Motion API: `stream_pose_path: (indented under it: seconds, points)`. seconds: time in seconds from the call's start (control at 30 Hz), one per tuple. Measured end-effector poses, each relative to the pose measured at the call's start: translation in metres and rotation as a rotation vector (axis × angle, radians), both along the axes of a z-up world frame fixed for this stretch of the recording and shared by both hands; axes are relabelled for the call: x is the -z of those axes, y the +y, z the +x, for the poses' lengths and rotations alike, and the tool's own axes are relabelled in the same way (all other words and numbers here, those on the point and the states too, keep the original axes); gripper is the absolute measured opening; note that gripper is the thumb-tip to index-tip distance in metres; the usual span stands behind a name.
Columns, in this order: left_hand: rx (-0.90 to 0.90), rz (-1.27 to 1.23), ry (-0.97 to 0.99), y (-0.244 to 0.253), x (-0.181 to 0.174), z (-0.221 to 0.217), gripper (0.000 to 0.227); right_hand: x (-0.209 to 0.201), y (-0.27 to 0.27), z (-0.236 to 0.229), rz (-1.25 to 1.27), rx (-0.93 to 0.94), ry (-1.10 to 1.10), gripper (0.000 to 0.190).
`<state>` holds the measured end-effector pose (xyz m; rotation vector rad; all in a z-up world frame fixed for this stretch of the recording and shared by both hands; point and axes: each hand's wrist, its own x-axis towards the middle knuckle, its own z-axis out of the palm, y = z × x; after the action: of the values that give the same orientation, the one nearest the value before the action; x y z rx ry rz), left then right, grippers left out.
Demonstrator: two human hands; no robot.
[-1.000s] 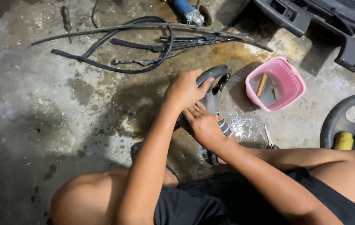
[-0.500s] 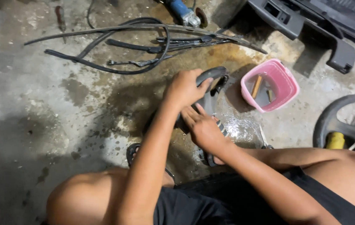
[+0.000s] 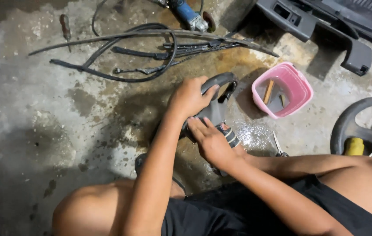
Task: Wet sanding a steering wheel center component using sandpaper and a bucket of water on a garage floor.
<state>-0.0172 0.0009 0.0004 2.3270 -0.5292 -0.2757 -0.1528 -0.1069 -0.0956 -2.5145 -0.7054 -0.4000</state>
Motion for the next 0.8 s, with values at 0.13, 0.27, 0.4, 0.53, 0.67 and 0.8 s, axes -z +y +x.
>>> stream_pose_path:
  seconds: [0.13,0.27,0.4,0.53,0.67,0.8]
  points:
    - [-0.013,-0.022,0.028,0.002,0.002,-0.001,0.032,0.001,0.004,0.015,0.016,-0.011,-0.015,0.044]
    - [-0.035,-0.008,0.013,-0.003,0.010,0.005,0.030,-0.011,-0.004,0.014,-0.040,-0.033,-0.021,0.053]
    - [-0.027,0.057,-0.022,-0.008,0.007,0.004,0.033,-0.004,-0.006,0.031,-0.027,-0.083,-0.049,0.051]
    - [-0.052,0.029,-0.052,-0.007,0.013,0.008,0.032,0.007,-0.027,-0.002,-0.123,-0.096,-0.055,0.053]
    - [-0.037,0.106,-0.070,-0.015,0.015,0.011,0.034,0.005,-0.023,0.015,-0.146,-0.058,-0.093,0.052]
    - [-0.053,0.119,-0.126,-0.010,0.027,0.014,0.038,0.014,-0.011,0.039,-0.139,-0.045,-0.079,0.048]
